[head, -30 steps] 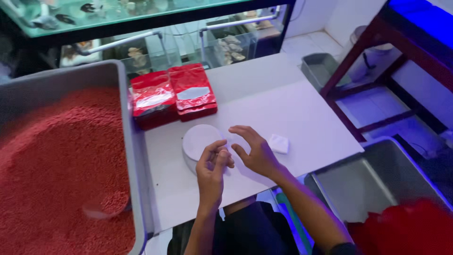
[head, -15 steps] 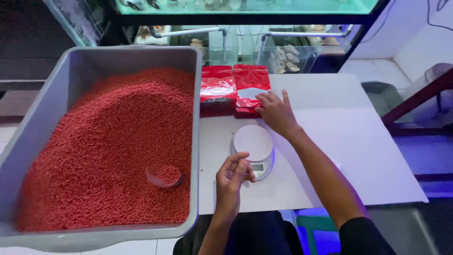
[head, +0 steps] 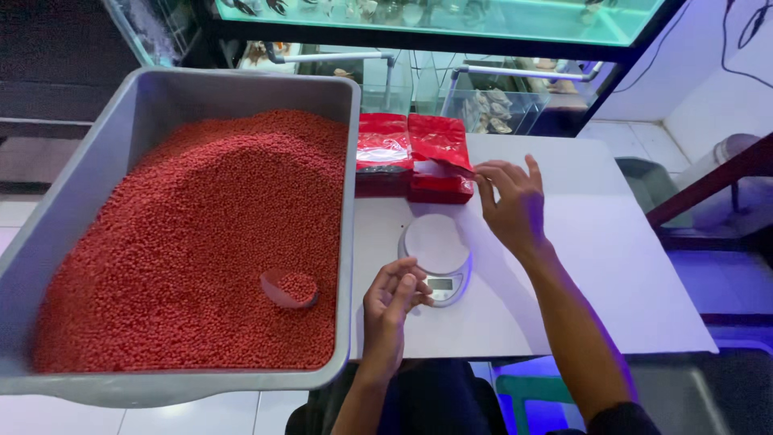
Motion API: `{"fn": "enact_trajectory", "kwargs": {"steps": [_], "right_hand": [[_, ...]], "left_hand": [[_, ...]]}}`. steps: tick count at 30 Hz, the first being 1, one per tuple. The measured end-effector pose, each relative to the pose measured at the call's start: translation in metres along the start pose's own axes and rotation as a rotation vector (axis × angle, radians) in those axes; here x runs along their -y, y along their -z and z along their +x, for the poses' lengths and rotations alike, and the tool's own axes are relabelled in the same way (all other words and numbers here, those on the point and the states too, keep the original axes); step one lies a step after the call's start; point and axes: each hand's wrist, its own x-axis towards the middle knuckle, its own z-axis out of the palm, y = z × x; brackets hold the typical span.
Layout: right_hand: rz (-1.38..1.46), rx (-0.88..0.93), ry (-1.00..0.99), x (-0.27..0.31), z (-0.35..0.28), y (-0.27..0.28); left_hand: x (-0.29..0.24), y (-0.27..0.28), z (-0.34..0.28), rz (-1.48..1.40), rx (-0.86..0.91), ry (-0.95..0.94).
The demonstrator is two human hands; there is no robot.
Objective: The person scoops red pellets from a large bin into a red pouch using a plastic scoop. They place the pouch on a digital scale to weigh it, then seal the pouch and set it aside in a metal tray. The process is repeated for multiple pouches.
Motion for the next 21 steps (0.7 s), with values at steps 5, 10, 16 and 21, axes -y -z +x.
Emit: {"fn": "enact_trajectory", "kwargs": {"steps": [5,10,16,21], "right_hand": [[0.119,-0.152,-0.052,0.039,-0.018,0.090],[0.546,-0.264,-0.402,0.076,-0.049,0.127],[0.134,-0.142,-0.191,0.094,-0.064,0.119],[0.317,0.010,-0.112,0.154,-0.100,0.111]], "left_hand": [[-0.014,-0.014,0.003,0.064,-0.025,0.032],[-0.019,-0.023,-0.005,0.038,0.010,-0.007],[-0.026,-0.029,-0.022,0.196,-0.018,0.033],[-0.042,-0.043,-0.036,0.300,-0.037,-0.070]]}}
